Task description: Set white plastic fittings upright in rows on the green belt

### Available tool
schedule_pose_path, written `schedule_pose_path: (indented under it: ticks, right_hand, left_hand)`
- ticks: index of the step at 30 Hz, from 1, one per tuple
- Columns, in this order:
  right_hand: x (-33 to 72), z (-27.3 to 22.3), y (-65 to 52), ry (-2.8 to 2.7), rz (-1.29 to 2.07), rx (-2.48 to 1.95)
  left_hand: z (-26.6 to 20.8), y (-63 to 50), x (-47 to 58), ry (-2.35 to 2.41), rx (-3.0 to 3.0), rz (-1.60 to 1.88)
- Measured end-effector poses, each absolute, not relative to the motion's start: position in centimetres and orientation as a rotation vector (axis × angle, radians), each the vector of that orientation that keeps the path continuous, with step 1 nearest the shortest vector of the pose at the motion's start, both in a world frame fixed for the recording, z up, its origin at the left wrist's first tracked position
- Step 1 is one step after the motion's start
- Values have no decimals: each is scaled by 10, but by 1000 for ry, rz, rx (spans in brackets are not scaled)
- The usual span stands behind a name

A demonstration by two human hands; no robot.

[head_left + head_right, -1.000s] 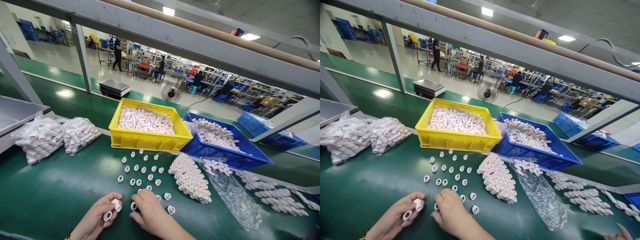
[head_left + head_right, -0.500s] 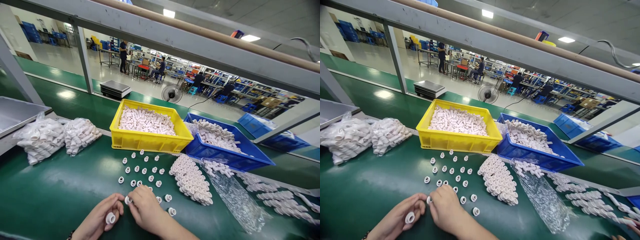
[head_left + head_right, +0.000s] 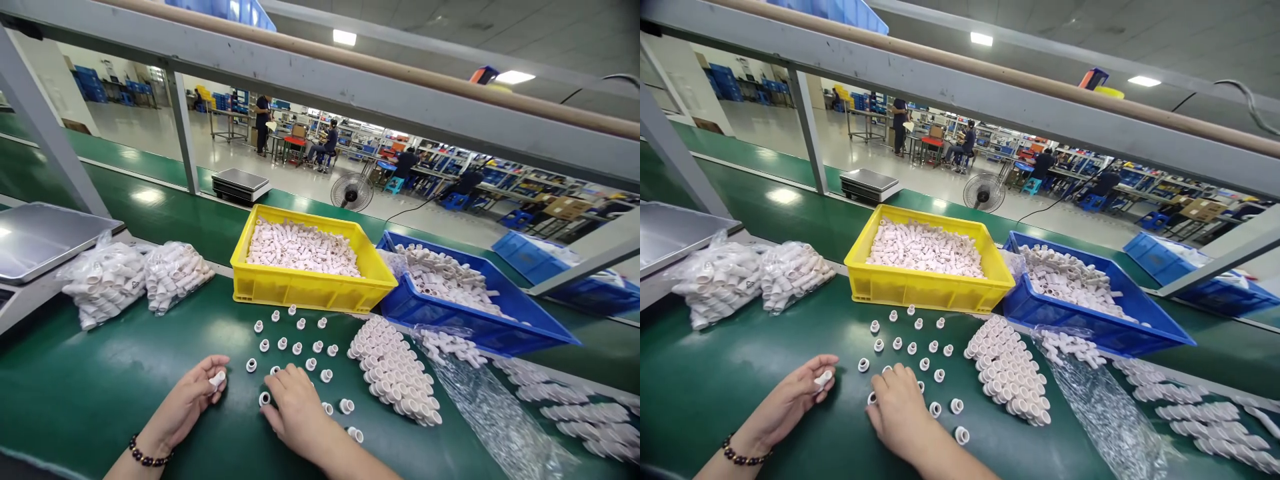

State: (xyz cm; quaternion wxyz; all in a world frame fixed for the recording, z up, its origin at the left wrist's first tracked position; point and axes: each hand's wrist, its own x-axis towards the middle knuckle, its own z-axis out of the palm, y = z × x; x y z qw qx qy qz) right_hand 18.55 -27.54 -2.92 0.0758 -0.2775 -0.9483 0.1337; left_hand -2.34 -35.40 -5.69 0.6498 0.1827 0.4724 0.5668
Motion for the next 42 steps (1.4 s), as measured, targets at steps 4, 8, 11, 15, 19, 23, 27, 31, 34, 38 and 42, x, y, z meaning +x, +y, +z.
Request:
schedule_pose_path:
  ticks: [4,8,11,15,19,23,27,31,34,38,42]
  right_hand:
    - [199,-15,-279,-2683,478,-795]
    - [209,-8,-284,-2583,491,-752]
    - [216,-10,-286,-2539,481,-768]
    - [223,-14,-286,-2505,458,-797]
    - [227,-18,-285,-2487,439,-854]
    - [229,-21,-285,-2478,408,-885]
    - [232,-18,-284,-2447,422,-869]
    - [241,-8,-280,-2381,469,-883]
    - [252,-2,-272,-2325,484,-911]
    - [271,1,-259,-2225,505,-943]
    - [286,2,-250,-2150,474,-1039]
  left_hand:
    - [-60,-338,-29,1197,485,1292]
    - [-62,-320,-36,1531,729,1273]
    - [-68,-309,-43,1868,1091,1187]
    - [-78,-301,-50,2058,1283,1009]
    - [-90,-299,-52,2040,1326,851]
    - [-103,-297,-52,2065,1560,746]
    - [-107,-294,-47,2136,1721,640]
    - [-99,-294,-40,2158,1794,633]
    - [-94,-294,-37,2175,1752,642]
    - [-95,-296,-40,2144,1711,686]
    - [-98,-302,-46,2076,1702,887]
